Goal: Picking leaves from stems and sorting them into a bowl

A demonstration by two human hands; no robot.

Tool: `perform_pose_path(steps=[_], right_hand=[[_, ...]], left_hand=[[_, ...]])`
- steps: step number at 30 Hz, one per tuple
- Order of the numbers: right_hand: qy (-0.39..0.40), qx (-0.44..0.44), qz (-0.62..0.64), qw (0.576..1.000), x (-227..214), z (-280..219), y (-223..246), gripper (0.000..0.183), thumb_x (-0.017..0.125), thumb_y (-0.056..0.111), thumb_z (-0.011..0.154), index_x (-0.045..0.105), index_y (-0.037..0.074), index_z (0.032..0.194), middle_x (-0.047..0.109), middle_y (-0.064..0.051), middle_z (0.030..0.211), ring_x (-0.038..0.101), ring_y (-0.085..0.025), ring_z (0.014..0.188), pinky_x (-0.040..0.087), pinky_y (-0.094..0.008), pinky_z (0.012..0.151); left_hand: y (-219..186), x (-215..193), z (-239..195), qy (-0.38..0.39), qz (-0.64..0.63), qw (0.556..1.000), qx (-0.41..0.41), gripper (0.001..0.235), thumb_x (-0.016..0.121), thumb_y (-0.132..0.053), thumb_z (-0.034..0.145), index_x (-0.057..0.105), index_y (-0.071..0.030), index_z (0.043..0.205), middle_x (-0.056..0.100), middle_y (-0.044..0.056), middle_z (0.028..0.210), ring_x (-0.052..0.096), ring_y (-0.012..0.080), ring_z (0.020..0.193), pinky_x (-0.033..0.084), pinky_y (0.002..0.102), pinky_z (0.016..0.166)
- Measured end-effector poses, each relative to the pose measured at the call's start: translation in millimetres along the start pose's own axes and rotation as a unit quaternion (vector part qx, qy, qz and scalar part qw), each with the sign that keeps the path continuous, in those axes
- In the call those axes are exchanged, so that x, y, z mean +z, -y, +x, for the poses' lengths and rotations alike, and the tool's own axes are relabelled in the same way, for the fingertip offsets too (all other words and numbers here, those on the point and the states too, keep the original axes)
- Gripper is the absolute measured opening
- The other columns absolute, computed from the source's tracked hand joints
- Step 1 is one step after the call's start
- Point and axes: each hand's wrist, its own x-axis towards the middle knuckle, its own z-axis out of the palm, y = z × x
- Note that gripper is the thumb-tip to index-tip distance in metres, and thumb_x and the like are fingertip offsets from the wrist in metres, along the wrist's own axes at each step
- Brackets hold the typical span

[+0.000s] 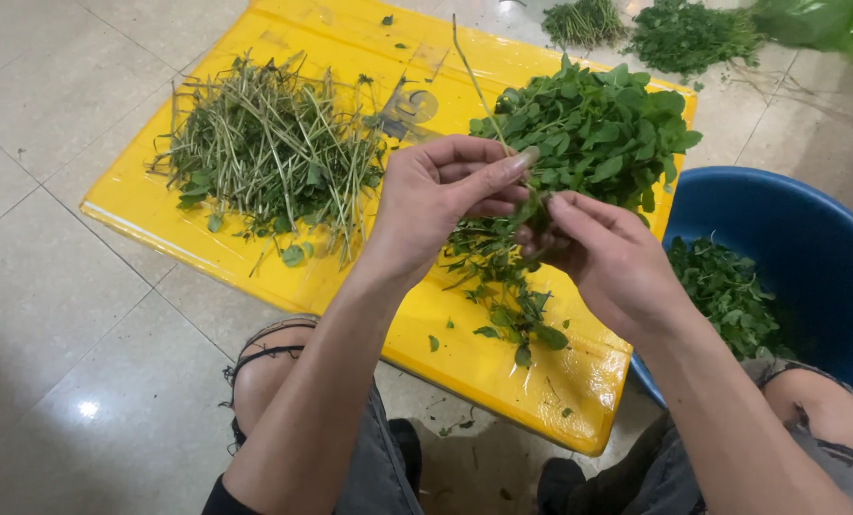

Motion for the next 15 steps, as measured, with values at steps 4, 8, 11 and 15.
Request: perform_pose_path(steps=[4, 8, 11, 15], right_hand=[[0.013, -0.027, -0.035, 0.999, -7, 2, -6, 0.022, 0.059, 0.014, 0.105, 0.072, -0.003, 0.109, 0.07, -0.013, 0.087, 0.07, -0.022, 0.08, 0.059, -0.036, 0.075], [-0.013, -0.055, -0.155, 0.986, -7, 1, -4, 0.017, 0.062, 0.006, 0.103, 0.072, -0.007, 0.107, 0.067, -0.017, 0.081, 0.065, -0.023, 0.073, 0.057, -0.033, 0.067], [-0.06, -0.034, -0.191, 0.979, -6, -1, -1, 0.017, 0.06, 0.008, 0.105, 0.071, -0.004, 0.111, 0.064, -0.015, 0.078, 0.063, -0.023, 0.069, 0.056, -0.034, 0.061], [-0.099, -0.004, -0.134, 0.986, -25, -4, -6, 0.017, 0.057, 0.017, 0.108, 0.065, 0.006, 0.119, 0.062, -0.005, 0.077, 0.066, -0.014, 0.064, 0.06, -0.028, 0.056]], left_hand=[[-1, -4, -1, 0.003, 0.011, 1.0, -0.004, 0.032, 0.087, -0.013, 0.082, 0.072, 0.009, 0.1, 0.078, 0.023, 0.087, 0.079, 0.0252, 0.074, 0.069, 0.031, 0.063], [1, 0, -4, 0.045, 0.039, 0.998, 0.013, 0.029, 0.087, -0.011, 0.081, 0.072, 0.009, 0.098, 0.078, 0.023, 0.085, 0.078, 0.0231, 0.071, 0.067, 0.028, 0.058], [-1, -3, -3, 0.07, 0.067, 0.994, 0.048, 0.027, 0.086, -0.01, 0.083, 0.073, 0.007, 0.099, 0.077, 0.023, 0.086, 0.079, 0.0234, 0.071, 0.068, 0.029, 0.059], [-29, -29, -7, 0.047, 0.176, 0.983, 0.036, 0.032, 0.086, -0.013, 0.084, 0.073, 0.007, 0.105, 0.078, 0.022, 0.086, 0.077, 0.0208, 0.066, 0.068, 0.027, 0.056]])
